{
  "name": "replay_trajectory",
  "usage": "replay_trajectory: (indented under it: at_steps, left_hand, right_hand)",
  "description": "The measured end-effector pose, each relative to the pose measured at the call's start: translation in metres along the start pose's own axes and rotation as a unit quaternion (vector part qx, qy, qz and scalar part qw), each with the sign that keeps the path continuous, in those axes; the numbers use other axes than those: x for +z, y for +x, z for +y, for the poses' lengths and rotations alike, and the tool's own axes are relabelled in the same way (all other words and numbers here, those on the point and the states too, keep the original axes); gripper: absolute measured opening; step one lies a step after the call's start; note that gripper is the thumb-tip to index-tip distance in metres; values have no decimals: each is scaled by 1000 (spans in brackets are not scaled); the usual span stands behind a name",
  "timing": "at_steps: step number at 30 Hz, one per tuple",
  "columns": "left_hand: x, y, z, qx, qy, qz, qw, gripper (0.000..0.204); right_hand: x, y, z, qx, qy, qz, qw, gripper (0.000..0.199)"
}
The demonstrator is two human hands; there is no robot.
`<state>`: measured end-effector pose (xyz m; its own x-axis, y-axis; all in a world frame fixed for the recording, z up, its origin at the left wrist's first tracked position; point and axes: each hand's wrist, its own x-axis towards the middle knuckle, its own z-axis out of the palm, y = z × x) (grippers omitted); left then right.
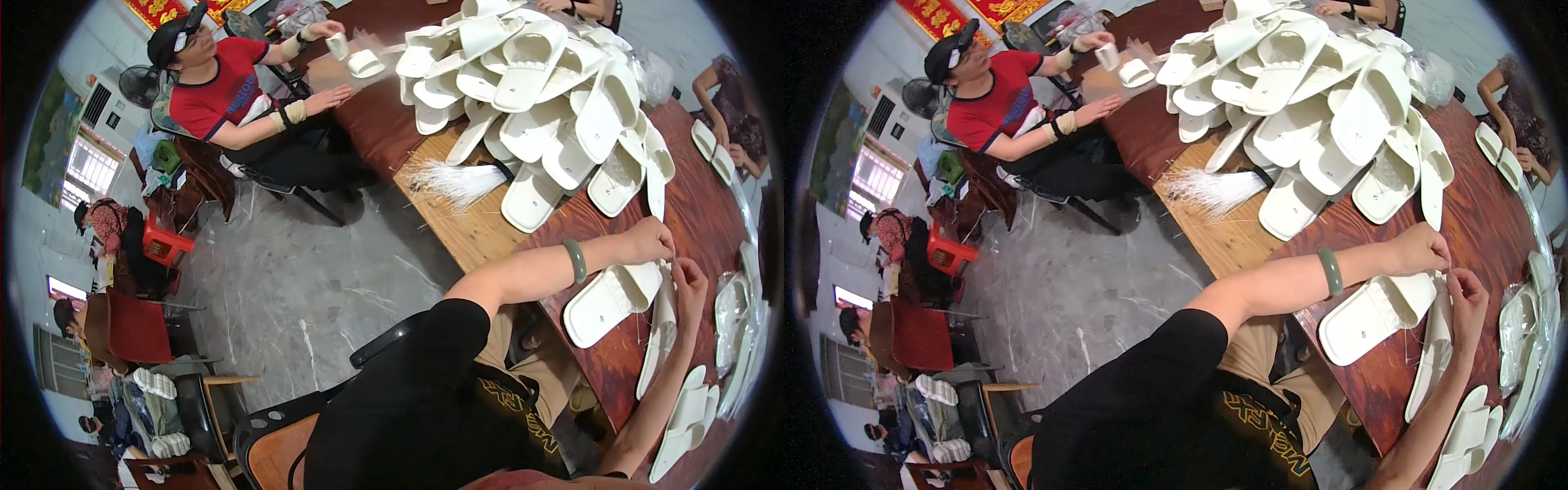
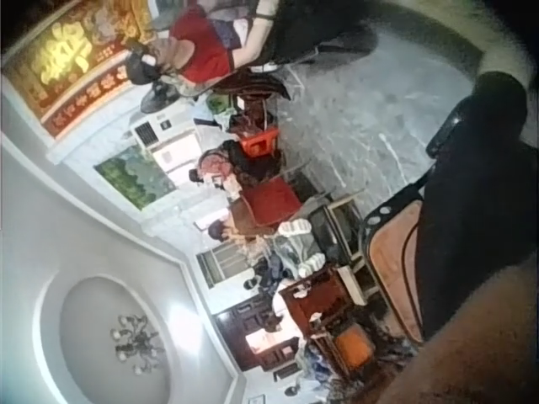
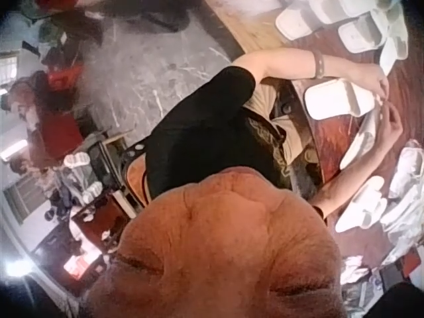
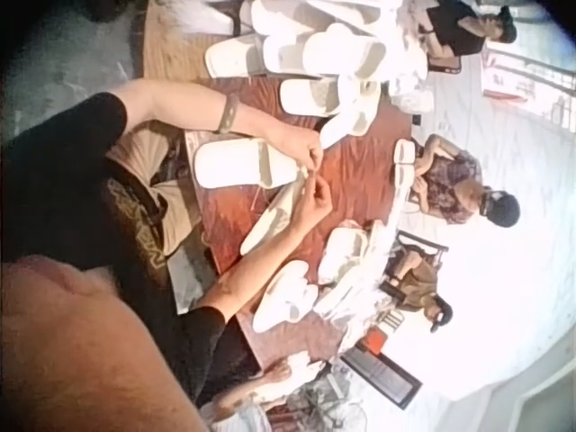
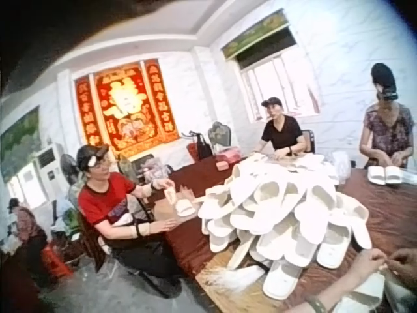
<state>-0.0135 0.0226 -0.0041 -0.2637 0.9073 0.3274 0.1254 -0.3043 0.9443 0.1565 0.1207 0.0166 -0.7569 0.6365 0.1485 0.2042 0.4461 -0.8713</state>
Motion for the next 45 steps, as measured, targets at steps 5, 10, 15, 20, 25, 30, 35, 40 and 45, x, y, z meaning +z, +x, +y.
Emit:
replay_trajectory:
  at_steps: [5,10,15,20,25,30,35,40,45]
  left_hand:
    - [0,0,1,-5,4,-3,1000,13]
    - [0,0,-1,-23,-27,-8,999,13]
    - [0,1,-3,-25,-43,-12,999,15]
    - [-2,2,-3,35,83,-14,996,15]
    - [0,3,-1,-19,14,-36,999,16]
    - [2,3,-1,-54,-9,-37,998,16]
    - [0,4,-3,-90,-74,-52,992,16]
    - [-1,3,5,-139,-97,-51,984,18]
    - [1,2,7,-134,-111,-53,983,17]
  right_hand:
    - [1,-1,-4,-11,-8,-1,1000,11]
    - [1,-2,-4,-1,-12,2,1000,11]
    - [2,-2,-7,13,-28,6,999,11]
    - [5,-4,-14,-20,-15,-3,1000,11]
    - [7,-6,-18,-27,-26,37,999,14]
    - [5,-5,-17,-16,-71,39,997,20]
    - [2,-7,-15,-15,-81,51,995,20]
    - [3,-7,-15,-19,-61,37,997,20]
    - [3,-7,-12,-13,-43,34,998,20]
